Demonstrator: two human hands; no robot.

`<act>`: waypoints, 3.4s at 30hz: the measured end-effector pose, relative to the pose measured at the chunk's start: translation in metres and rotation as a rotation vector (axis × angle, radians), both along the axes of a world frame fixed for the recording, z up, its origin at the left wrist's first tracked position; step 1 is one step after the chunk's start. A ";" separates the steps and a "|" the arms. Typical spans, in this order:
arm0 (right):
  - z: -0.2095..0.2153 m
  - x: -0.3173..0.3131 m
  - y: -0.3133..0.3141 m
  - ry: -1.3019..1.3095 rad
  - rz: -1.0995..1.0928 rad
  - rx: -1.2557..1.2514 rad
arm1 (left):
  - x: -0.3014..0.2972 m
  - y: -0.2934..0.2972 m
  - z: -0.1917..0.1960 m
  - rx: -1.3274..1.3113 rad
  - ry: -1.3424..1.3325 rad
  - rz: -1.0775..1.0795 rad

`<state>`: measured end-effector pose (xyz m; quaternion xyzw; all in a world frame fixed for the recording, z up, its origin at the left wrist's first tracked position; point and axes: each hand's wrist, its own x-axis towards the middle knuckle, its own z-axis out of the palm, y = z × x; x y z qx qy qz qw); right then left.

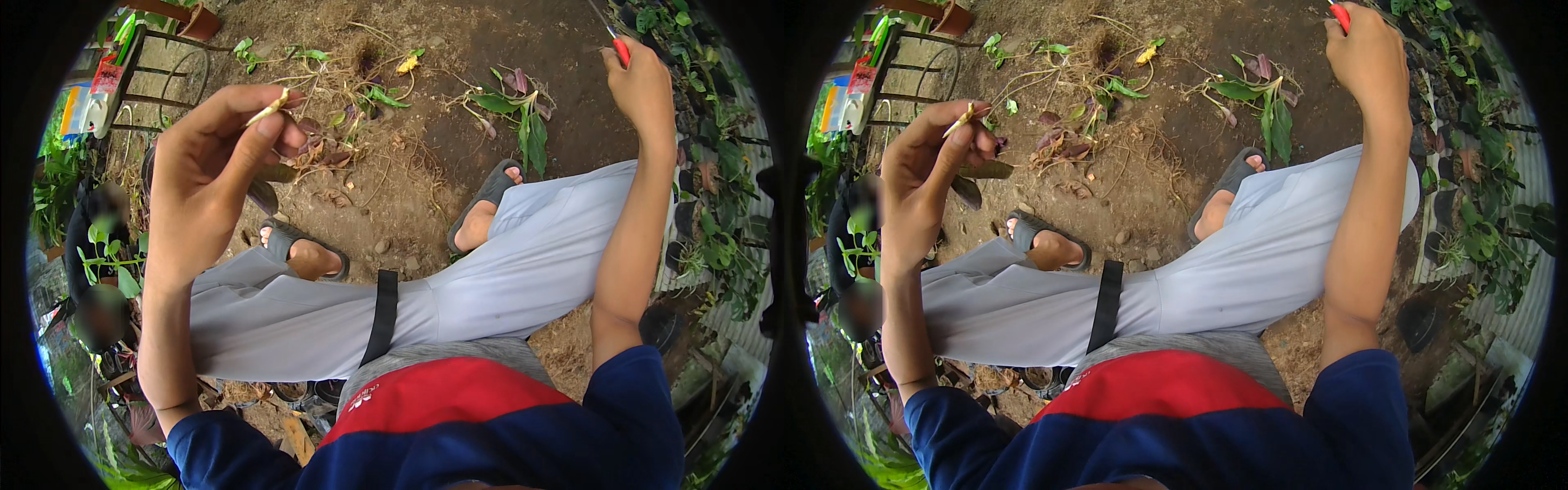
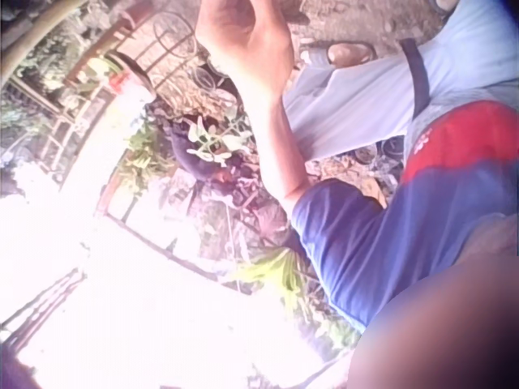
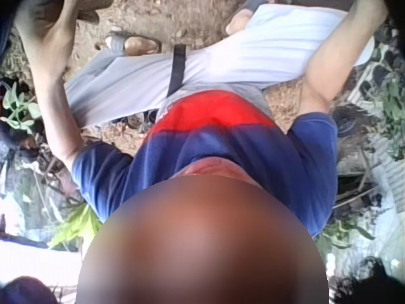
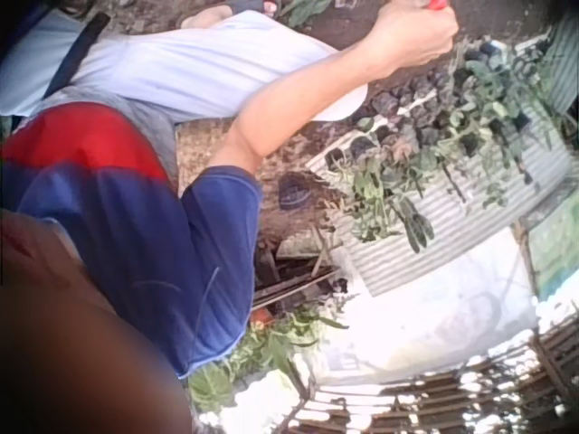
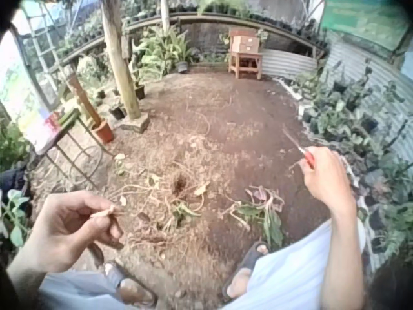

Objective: The person sits on the ground and uses a red utility knife to trim roots and leaves from several small plants. The person handles each plant individually, cutting away excess material and placing trimmed pieces on the ground.

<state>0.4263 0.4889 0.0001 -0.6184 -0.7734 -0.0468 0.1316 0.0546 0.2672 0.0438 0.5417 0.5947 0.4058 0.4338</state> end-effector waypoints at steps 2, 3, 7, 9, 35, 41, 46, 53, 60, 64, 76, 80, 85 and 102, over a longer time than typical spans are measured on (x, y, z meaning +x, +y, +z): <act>0.001 0.003 0.005 -0.053 0.042 0.008 | 0.002 0.002 -0.002 0.043 0.014 -0.045; 0.001 0.002 0.005 -0.010 0.070 -0.005 | 0.003 0.002 -0.002 0.033 -0.029 -0.048; 0.003 -0.025 -0.014 0.218 0.216 -0.129 | 0.004 0.003 -0.007 0.009 -0.072 -0.026; 0.003 -0.052 -0.038 0.373 0.299 -0.294 | 0.006 0.003 -0.011 0.011 -0.017 -0.039; 0.016 -0.117 -0.110 0.973 0.654 -0.566 | 0.013 -0.006 -0.017 0.182 -0.199 0.046; 0.015 -0.116 -0.106 0.966 0.649 -0.559 | 0.012 -0.014 -0.005 0.214 -0.121 -0.004; 0.016 -0.116 -0.107 0.955 0.622 -0.583 | 0.013 -0.017 0.000 0.273 -0.125 -0.003; 0.014 -0.119 -0.107 0.930 0.608 -0.564 | 0.016 -0.021 0.005 0.311 -0.111 0.021; 0.013 -0.120 -0.106 0.935 0.607 -0.589 | 0.016 -0.023 0.006 0.358 -0.121 0.041; 0.012 -0.121 -0.108 0.941 0.605 -0.593 | 0.017 -0.025 0.007 0.366 -0.165 0.056; 0.013 -0.121 -0.108 0.902 0.572 -0.633 | 0.019 -0.032 0.012 0.273 -0.212 0.208; 0.011 -0.120 -0.108 0.904 0.536 -0.650 | 0.022 -0.031 0.017 0.203 -0.300 0.268; 0.010 -0.121 -0.107 0.919 0.561 -0.660 | 0.024 -0.030 0.023 0.177 -0.331 0.311; 0.024 -0.110 -0.104 0.958 0.510 -0.556 | -0.061 -0.054 0.086 0.985 0.431 0.723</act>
